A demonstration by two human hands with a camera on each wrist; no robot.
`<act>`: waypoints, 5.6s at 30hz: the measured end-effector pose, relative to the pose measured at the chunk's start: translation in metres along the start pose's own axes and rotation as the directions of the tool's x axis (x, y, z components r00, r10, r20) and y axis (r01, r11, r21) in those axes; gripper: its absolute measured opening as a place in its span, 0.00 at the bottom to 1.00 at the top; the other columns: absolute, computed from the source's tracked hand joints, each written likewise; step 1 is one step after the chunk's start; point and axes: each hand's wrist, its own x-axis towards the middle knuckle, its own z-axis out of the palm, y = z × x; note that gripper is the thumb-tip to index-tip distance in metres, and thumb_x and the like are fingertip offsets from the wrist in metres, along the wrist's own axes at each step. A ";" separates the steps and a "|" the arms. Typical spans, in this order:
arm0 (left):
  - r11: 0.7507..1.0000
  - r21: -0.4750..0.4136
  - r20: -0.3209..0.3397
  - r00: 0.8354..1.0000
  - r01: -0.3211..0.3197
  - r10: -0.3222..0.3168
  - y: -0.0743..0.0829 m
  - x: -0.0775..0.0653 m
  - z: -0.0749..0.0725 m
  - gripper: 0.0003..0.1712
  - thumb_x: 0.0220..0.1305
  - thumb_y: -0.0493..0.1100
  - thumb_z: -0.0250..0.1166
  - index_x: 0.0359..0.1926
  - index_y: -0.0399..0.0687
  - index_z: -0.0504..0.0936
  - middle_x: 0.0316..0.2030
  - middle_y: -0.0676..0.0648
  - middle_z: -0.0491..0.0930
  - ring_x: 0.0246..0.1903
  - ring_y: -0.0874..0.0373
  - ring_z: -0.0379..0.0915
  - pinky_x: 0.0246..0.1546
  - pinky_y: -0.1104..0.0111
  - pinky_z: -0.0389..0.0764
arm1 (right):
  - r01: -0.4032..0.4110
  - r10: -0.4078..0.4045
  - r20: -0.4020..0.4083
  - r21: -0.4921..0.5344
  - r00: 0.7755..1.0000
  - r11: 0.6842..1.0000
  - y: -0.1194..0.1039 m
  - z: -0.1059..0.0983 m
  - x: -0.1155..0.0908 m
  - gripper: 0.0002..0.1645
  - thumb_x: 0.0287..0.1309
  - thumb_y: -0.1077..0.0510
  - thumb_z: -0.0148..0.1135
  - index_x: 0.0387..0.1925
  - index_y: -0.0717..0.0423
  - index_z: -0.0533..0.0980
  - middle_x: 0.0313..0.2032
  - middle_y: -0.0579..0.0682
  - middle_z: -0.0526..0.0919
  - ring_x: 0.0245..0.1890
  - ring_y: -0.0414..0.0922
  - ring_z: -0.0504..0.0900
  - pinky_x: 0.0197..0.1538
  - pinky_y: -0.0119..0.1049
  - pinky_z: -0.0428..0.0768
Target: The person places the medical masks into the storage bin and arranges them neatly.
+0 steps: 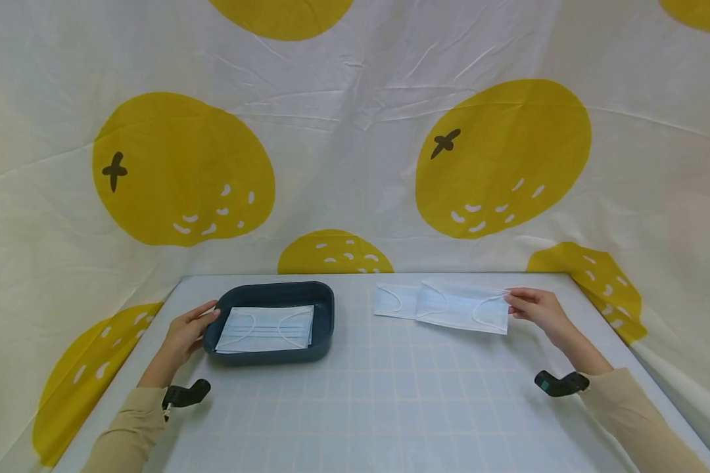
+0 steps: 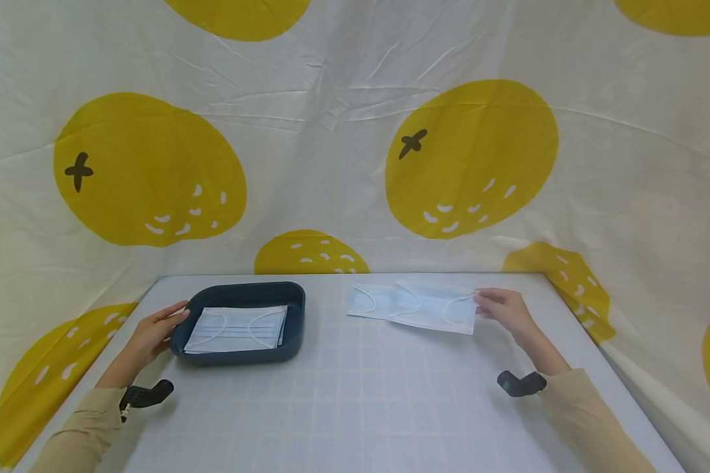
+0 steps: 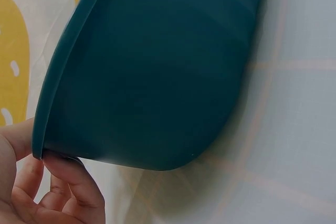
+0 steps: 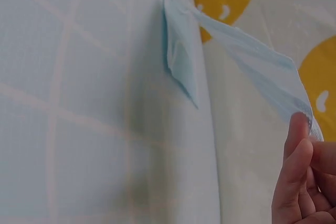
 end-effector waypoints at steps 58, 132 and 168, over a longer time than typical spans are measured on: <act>1.000 -0.006 0.000 1.000 -0.009 0.009 -0.001 0.001 0.000 0.40 0.66 0.60 0.58 0.73 0.53 0.58 0.71 0.39 0.57 0.54 0.52 0.65 0.38 0.75 0.73 | 0.054 -0.089 0.130 0.250 0.987 0.967 -0.090 0.142 0.017 0.24 0.66 0.56 0.57 0.57 0.69 0.72 0.31 0.42 0.82 0.28 0.38 0.78 0.36 0.24 0.80; 0.999 -0.038 -0.023 0.999 -0.033 0.032 0.001 0.001 0.001 0.36 0.66 0.55 0.60 0.71 0.51 0.63 0.61 0.43 0.70 0.37 0.66 0.71 0.35 0.75 0.77 | 0.049 -0.141 0.287 0.306 0.948 0.951 -0.180 0.308 0.039 0.17 0.65 0.58 0.58 0.51 0.64 0.78 0.40 0.58 0.85 0.25 0.35 0.80 0.35 0.27 0.82; 1.000 -0.025 -0.029 0.999 -0.016 0.015 0.003 -0.001 0.002 0.36 0.67 0.55 0.59 0.71 0.51 0.62 0.67 0.38 0.64 0.41 0.63 0.70 0.34 0.76 0.76 | 0.353 -0.356 0.179 0.049 0.917 0.934 -0.177 0.321 0.033 0.08 0.54 0.63 0.68 0.37 0.63 0.83 0.30 0.55 0.87 0.26 0.45 0.85 0.30 0.28 0.82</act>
